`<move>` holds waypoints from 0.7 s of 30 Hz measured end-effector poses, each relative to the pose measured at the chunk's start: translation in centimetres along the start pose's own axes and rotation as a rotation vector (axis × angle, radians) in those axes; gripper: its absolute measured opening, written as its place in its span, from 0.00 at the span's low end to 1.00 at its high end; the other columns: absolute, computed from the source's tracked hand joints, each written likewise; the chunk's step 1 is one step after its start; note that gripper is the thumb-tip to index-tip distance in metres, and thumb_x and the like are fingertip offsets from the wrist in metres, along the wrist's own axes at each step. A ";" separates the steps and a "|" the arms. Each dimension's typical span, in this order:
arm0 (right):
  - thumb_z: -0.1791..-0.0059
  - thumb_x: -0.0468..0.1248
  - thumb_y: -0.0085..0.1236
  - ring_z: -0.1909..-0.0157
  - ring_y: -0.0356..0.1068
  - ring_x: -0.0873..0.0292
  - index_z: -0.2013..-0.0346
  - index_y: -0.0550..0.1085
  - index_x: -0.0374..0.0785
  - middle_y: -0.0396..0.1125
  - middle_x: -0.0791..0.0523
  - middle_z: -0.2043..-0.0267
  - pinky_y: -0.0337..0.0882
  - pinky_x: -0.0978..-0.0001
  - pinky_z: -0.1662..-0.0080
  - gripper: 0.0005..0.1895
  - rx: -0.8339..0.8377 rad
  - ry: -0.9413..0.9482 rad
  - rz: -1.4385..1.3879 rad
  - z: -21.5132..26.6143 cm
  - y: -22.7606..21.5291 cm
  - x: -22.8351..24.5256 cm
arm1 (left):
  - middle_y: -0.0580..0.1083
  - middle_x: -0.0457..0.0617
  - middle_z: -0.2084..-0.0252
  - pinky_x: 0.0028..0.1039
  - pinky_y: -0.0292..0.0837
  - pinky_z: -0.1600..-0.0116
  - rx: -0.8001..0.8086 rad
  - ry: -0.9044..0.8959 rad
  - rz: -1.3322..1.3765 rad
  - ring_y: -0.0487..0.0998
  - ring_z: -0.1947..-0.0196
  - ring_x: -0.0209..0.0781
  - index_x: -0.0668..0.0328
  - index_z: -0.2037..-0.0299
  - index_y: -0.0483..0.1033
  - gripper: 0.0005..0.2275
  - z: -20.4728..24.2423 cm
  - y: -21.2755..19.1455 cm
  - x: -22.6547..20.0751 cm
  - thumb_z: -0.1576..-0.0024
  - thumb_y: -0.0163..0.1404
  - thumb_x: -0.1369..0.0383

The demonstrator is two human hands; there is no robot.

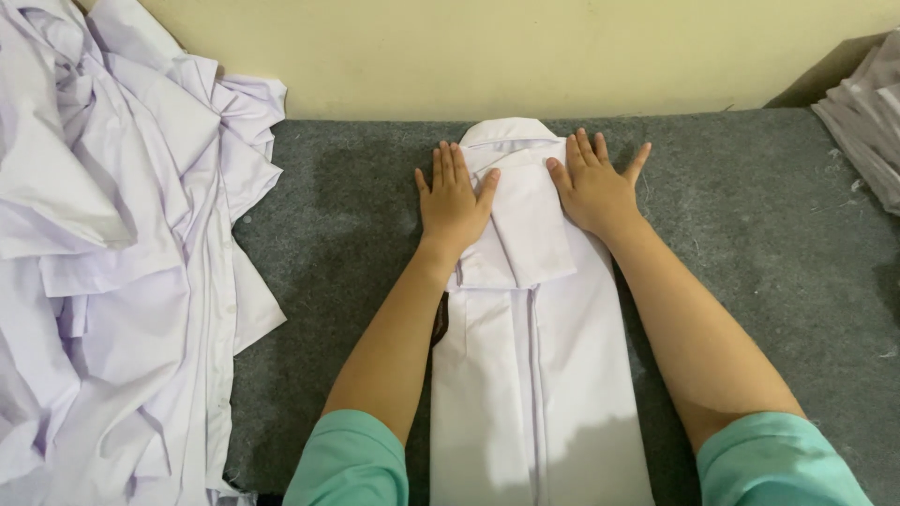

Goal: Folding a white collared shirt on a workbench

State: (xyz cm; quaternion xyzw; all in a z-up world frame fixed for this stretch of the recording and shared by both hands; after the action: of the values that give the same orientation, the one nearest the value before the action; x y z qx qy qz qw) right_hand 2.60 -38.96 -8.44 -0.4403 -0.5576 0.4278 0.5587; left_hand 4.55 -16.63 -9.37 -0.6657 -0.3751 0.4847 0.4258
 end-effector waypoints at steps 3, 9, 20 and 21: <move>0.39 0.63 0.15 0.18 0.30 0.50 0.22 0.48 0.41 0.38 0.53 0.18 0.12 0.20 0.35 0.39 -0.001 0.030 0.015 0.2 -0.3 0.2 | 0.45 0.66 0.22 0.63 0.33 0.24 0.026 -0.018 0.013 0.43 0.21 0.56 0.70 0.25 0.44 0.40 0.0 -0.1 0.1 0.34 0.25 0.39; 0.38 0.63 0.14 0.18 0.31 0.45 0.21 0.48 0.39 0.38 0.48 0.18 0.12 0.22 0.35 0.40 -0.080 0.067 -0.009 0.4 -0.5 -0.2 | 0.49 0.72 0.24 0.59 0.37 0.24 -0.148 -0.103 0.011 0.45 0.22 0.63 0.76 0.29 0.53 0.39 -1.0 1.2 2.3 0.34 0.29 0.41; 0.38 0.54 0.28 0.18 0.35 0.46 0.23 0.49 0.36 0.39 0.45 0.19 0.19 0.30 0.30 0.35 -0.073 -0.295 -0.256 3.2 -3.4 5.6 | 0.45 0.64 0.21 0.67 0.30 0.26 -0.184 0.150 0.118 0.41 0.21 0.60 0.68 0.25 0.52 0.27 -1.0 -1.0 1.2 0.29 0.33 0.55; 0.39 0.56 0.27 0.18 0.33 0.47 0.22 0.47 0.38 0.37 0.47 0.18 0.19 0.31 0.30 0.36 -0.045 -0.326 -0.267 3.3 -3.3 6.0 | 0.45 0.60 0.21 0.67 0.26 0.26 -0.092 0.114 0.097 0.42 0.20 0.56 0.62 0.24 0.49 0.28 -1.2 -0.1 1.6 0.30 0.30 0.52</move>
State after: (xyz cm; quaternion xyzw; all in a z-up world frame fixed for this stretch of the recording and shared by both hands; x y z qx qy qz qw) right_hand -0.64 -33.93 -3.78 -0.3000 -0.7032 0.4031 0.5030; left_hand 6.13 -15.34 -9.61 -0.7284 -0.3395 0.4483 0.3914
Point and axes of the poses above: each hand's wrist, its own z-axis away from the middle knuckle, its own y-axis out of the palm, x = y × z, the point moved 3 cm from there along -z, towards the middle knuckle
